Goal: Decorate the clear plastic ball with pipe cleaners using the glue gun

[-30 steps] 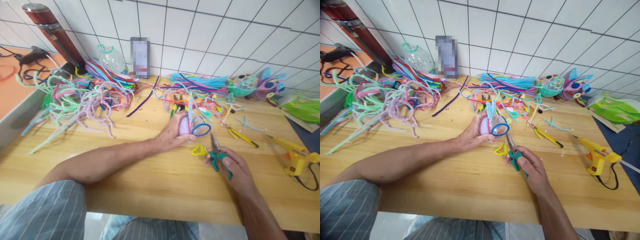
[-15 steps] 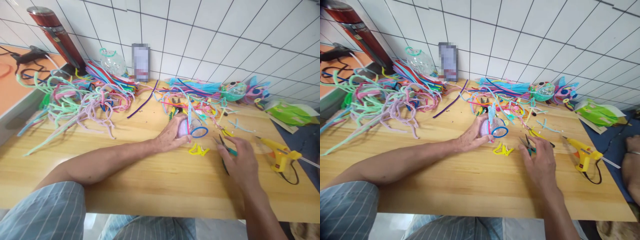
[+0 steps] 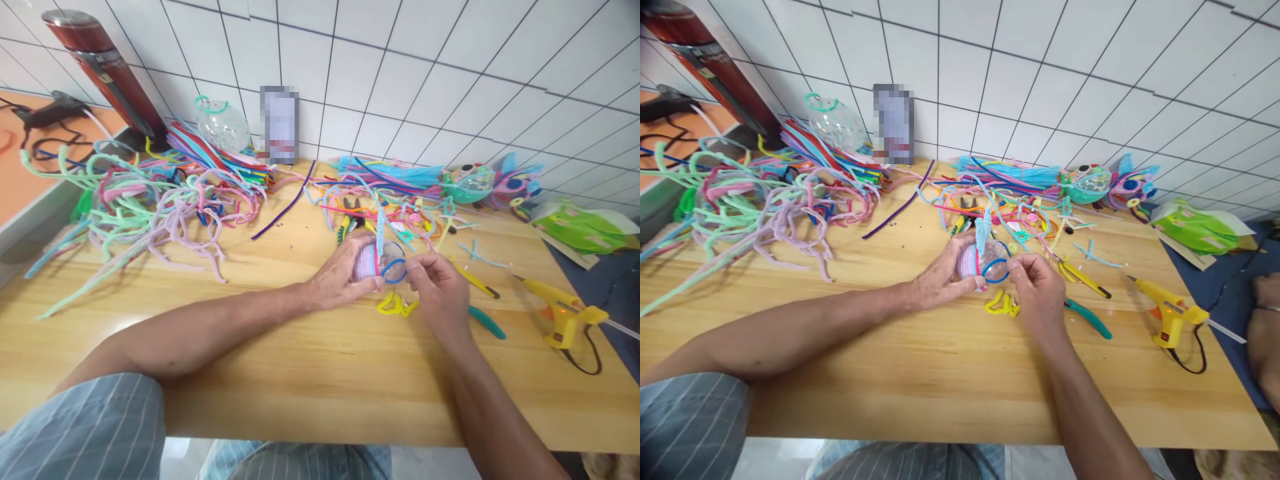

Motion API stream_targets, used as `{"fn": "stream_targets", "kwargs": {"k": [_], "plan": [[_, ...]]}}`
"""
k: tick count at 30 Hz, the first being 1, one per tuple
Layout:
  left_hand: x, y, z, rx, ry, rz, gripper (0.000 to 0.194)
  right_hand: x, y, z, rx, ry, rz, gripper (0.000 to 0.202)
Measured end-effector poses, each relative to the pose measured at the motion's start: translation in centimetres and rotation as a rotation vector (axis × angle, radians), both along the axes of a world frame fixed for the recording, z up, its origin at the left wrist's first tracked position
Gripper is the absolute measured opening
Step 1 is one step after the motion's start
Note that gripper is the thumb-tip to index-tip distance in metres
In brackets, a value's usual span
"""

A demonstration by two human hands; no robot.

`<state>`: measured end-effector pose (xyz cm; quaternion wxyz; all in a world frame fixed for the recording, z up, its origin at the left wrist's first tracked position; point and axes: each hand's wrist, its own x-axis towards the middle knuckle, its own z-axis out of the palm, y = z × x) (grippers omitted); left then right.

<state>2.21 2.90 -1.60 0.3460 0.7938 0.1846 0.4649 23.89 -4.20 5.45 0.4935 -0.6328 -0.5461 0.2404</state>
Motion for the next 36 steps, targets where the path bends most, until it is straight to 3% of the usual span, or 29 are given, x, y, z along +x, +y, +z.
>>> {"fn": "stream_targets", "kwargs": {"k": [8,18,26,31,36], "plan": [[-0.3,-0.3,0.7,-0.058,-0.032,-0.032,0.078,0.4,0.1,-0.8,-0.026,0.113,0.065,0.029],[-0.3,-1.3,2.3,-0.509,-0.078,0.030,0.072,-0.8,-0.4,-2.1,0.029,0.165,0.072,0.025],[-0.5,-1.3,2.9,-0.537,-0.043,0.051,0.065,-0.1,-1.1,-3.2,0.191,0.061,0.196,0.020],[-0.6,-1.4,2.7,-0.551,-0.043,0.035,0.067,-0.1,-1.0,-3.2,0.243,-0.096,0.148,0.017],[-0.8,-1.3,2.3,-0.534,-0.056,0.001,0.071,-0.1,-1.2,-3.4,0.252,-0.117,0.144,0.017]]}}
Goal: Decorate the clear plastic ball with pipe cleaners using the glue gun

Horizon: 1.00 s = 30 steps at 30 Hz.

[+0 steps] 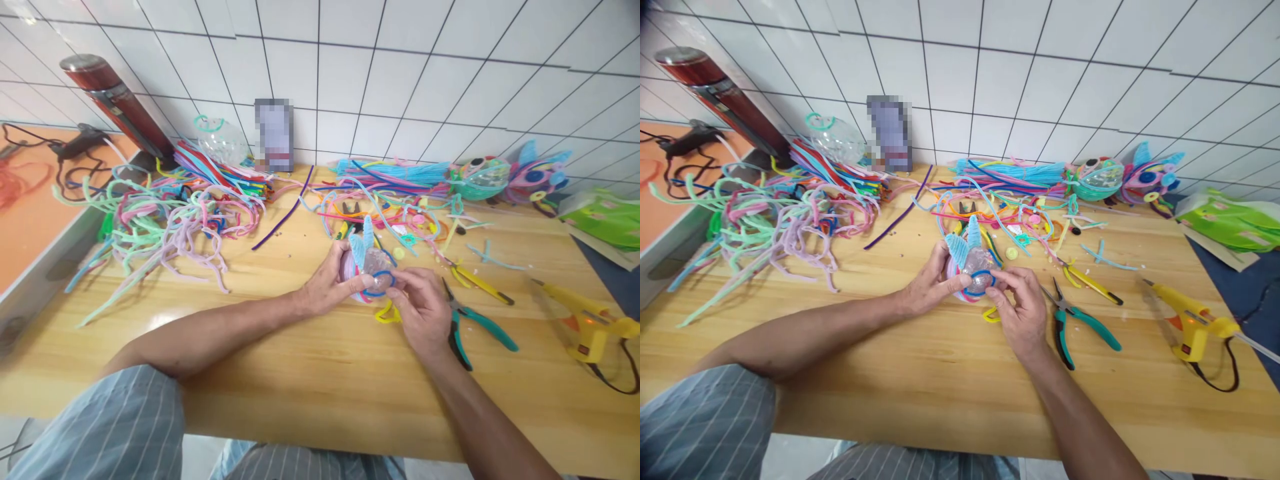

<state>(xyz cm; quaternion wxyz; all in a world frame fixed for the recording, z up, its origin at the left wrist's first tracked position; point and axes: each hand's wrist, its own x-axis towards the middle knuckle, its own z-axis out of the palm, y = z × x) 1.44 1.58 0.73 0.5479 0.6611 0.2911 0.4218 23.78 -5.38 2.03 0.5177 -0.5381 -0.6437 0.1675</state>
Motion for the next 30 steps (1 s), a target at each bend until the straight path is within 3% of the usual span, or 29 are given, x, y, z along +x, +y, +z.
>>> {"fn": "stream_targets", "kwargs": {"k": [3,7,10,14,17,22,27,30], "plan": [[-0.2,0.0,-0.1,0.010,0.010,-0.002,0.069,0.0,-0.2,-0.7,-0.040,0.027,-0.023,0.023],[-0.5,0.1,-0.2,-0.005,0.004,-0.046,0.068,-0.3,-0.4,-1.7,-0.118,0.214,-0.033,0.055],[-0.8,0.3,-0.1,-0.004,-0.007,-0.080,0.068,-0.6,-0.5,-1.9,-0.230,0.346,0.047,0.071],[-1.2,0.7,-0.2,0.000,0.004,-0.122,0.067,-0.7,-0.7,-1.5,-0.380,0.416,0.195,0.077],[-1.2,0.9,-0.3,-0.006,-0.040,-0.168,0.069,-0.7,-0.7,-1.1,-0.429,0.457,0.273,0.076],[-0.6,1.0,0.4,0.008,-0.203,-0.188,0.087,0.3,0.1,-0.6,-0.396,0.539,0.224,0.065],[-0.5,0.8,2.8,-0.048,-0.174,-0.001,0.059,2.2,1.0,1.4,-0.278,0.662,0.164,0.052],[-0.6,0.5,4.2,-0.131,-0.195,0.025,0.058,3.3,0.8,3.0,-0.202,0.691,0.140,0.041]]}}
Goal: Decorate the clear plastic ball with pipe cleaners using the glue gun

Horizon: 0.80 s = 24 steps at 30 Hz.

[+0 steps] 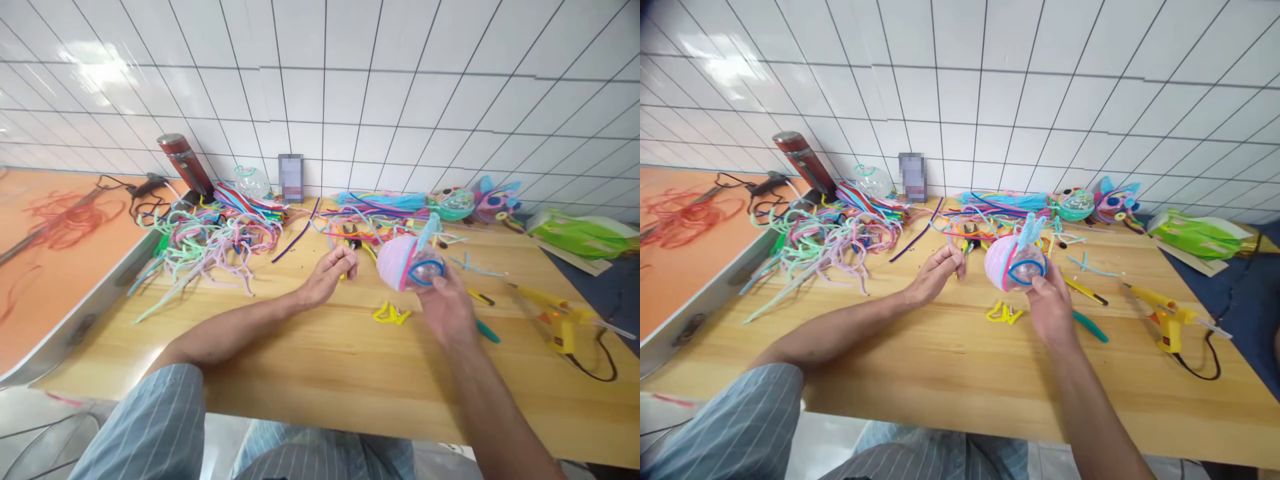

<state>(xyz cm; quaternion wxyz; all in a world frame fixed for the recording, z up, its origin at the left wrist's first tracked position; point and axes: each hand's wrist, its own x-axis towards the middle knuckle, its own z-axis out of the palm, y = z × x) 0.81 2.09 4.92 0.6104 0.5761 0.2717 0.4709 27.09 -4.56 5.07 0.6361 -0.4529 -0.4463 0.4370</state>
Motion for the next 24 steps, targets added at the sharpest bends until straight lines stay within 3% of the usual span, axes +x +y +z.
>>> {"fn": "stream_targets", "kwargs": {"k": [6,10,15,19,24], "plan": [[0.4,-1.0,2.2,-0.177,-0.201,-0.185,0.068,0.9,-1.4,3.1,0.031,0.046,-0.040,0.038],[0.4,-1.5,3.5,-0.261,-0.260,-0.278,0.068,0.5,-2.1,4.2,0.043,0.039,-0.017,0.038],[0.0,-1.7,3.5,-0.144,-0.176,-0.142,0.059,-0.7,-2.8,4.7,0.050,0.114,-0.045,0.044],[-0.1,-3.1,2.6,0.017,0.014,-0.024,0.083,-2.7,-3.1,4.8,0.051,0.183,-0.091,0.045],[2.1,-5.2,2.2,0.132,-0.042,0.027,0.122,-6.2,-2.4,3.5,0.057,0.167,-0.101,0.045]]}}
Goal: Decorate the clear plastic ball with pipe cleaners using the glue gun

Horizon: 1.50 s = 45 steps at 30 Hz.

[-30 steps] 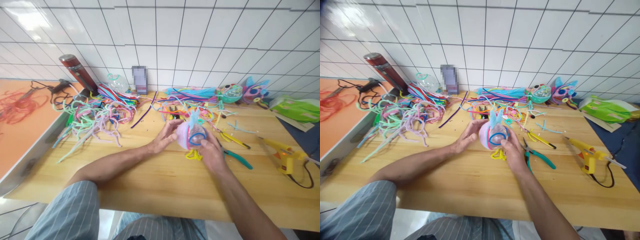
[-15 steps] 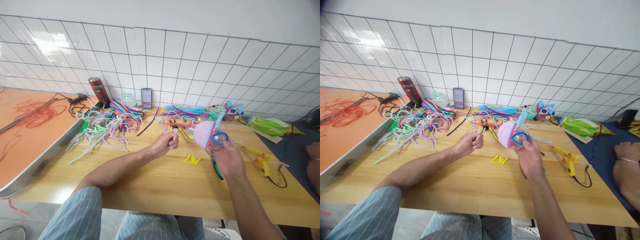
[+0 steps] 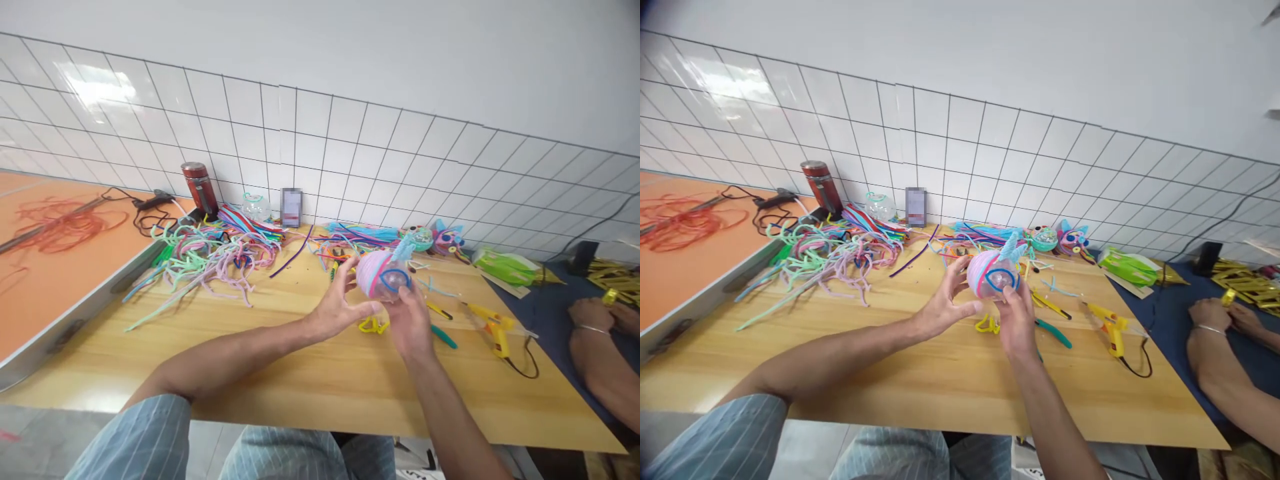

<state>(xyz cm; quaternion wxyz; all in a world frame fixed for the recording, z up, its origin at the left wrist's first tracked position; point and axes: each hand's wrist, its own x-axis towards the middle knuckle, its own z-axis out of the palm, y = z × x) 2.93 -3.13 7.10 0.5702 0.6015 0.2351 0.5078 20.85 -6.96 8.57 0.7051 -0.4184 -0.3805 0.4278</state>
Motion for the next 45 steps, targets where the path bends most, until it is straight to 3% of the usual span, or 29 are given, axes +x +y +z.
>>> {"fn": "stream_targets", "kwargs": {"k": [3,7,18,25,31,39,45], "plan": [[1.4,0.3,0.1,-0.065,-0.061,0.050,0.128,-1.6,0.9,-1.1,-0.006,-0.006,0.011,0.049],[1.7,1.8,-0.3,-0.083,-0.115,0.133,0.119,-2.2,2.1,-2.1,0.011,-0.104,0.040,0.055],[0.4,3.8,-1.3,-0.040,-0.106,0.106,0.116,-1.6,4.6,-1.9,-0.087,-0.160,-0.032,0.061],[0.1,3.8,-2.2,-0.026,-0.025,0.083,0.113,-0.6,4.6,-2.8,-0.094,-0.183,-0.004,0.061],[0.1,4.0,-3.9,0.008,0.086,0.103,0.126,-0.3,4.0,-3.7,-0.015,-0.350,-0.071,0.063],[-0.1,3.9,-6.1,0.066,0.185,0.139,0.117,0.0,3.4,-5.9,-0.043,-0.420,-0.095,0.070],[-0.2,3.7,-6.6,0.061,0.186,0.120,0.114,0.1,2.7,-5.9,-0.019,-0.567,-0.149,0.072]]}}
